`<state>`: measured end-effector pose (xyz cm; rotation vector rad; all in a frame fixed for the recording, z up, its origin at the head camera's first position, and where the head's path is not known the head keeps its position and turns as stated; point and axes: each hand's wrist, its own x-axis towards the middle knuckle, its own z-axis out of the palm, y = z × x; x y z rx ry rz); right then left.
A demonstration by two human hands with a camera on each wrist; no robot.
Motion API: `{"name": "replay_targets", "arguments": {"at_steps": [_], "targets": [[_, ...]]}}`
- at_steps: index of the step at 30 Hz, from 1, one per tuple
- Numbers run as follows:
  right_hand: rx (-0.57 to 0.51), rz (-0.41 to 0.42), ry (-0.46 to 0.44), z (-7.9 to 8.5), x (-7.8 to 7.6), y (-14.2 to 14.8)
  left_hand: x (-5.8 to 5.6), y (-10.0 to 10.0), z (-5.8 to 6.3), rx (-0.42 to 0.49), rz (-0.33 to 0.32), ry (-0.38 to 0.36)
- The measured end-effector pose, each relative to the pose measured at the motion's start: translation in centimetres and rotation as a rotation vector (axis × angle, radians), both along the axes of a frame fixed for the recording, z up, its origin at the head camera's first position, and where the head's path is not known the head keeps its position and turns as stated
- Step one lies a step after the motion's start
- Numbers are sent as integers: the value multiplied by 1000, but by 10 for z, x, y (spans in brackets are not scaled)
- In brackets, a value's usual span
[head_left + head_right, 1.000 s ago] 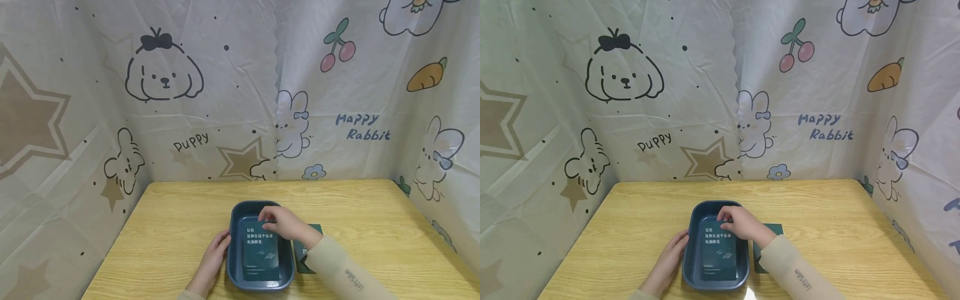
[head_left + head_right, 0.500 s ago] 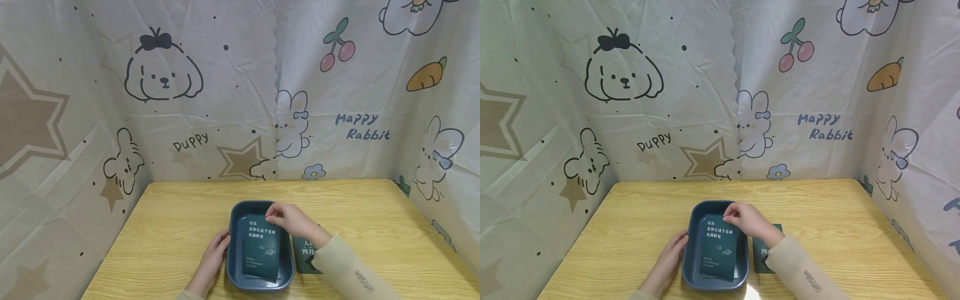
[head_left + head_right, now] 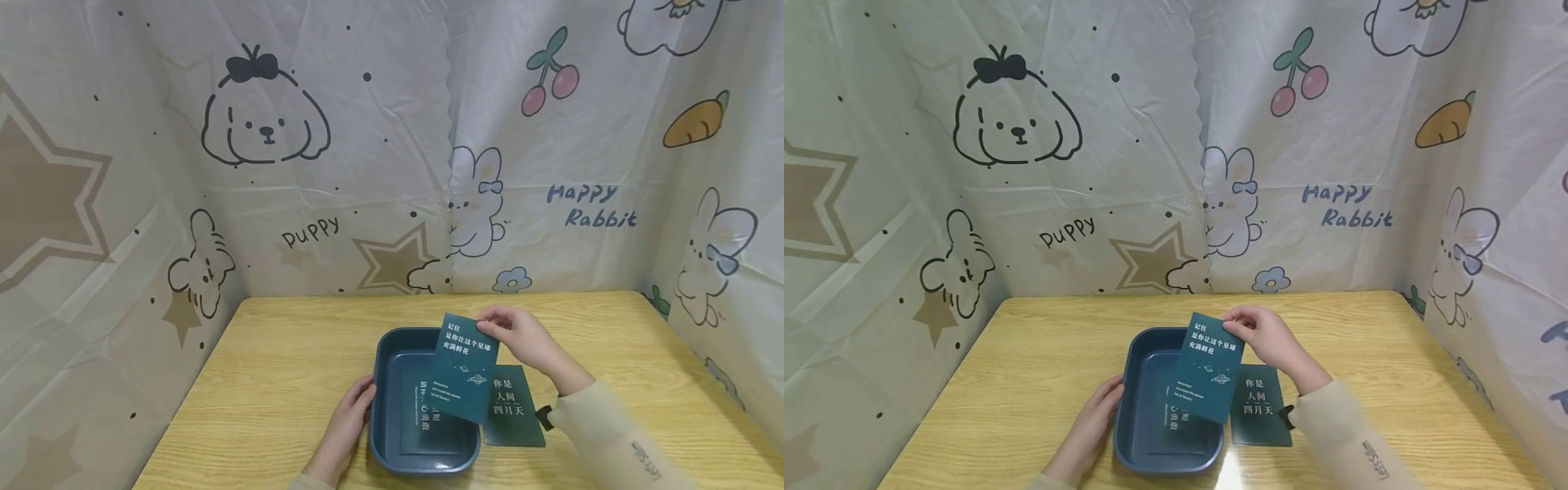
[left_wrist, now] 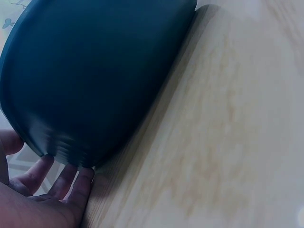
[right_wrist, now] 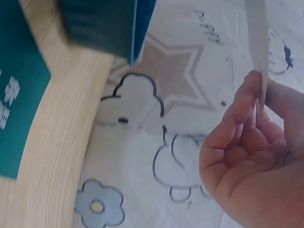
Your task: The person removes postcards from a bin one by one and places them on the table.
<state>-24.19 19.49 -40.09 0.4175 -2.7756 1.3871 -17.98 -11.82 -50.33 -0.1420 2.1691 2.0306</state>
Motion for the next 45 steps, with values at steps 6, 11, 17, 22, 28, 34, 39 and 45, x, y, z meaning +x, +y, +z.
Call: {"name": "replay_targets", "arguments": {"at_steps": [6, 11, 17, 22, 28, 34, 39, 45], "targets": [[9, -28, -20, -3, -2, 25, 0, -1, -1, -6, 1, -1], [20, -16, -33, -10, -3, 41, 0, 0, -1, -9, 9, 3], [61, 39, -77, -19, -5, 56, 0, 1, -1, -9, 16, 2], [109, 91, -99, -30, -9, 64, 0, 0, -2, -8, 14, 2], [130, 141, -117, -47, -13, 68, 1, 0, -1, -7, 12, 0], [159, 154, -130, -59, -16, 66, 1, 0, -1, -6, 7, 0], [160, 161, -150, -64, -19, 63, 1, 0, 0, -8, 5, -2], [156, 159, -178, -67, -21, 60, 1, 0, 0, -7, 4, 1]]}}
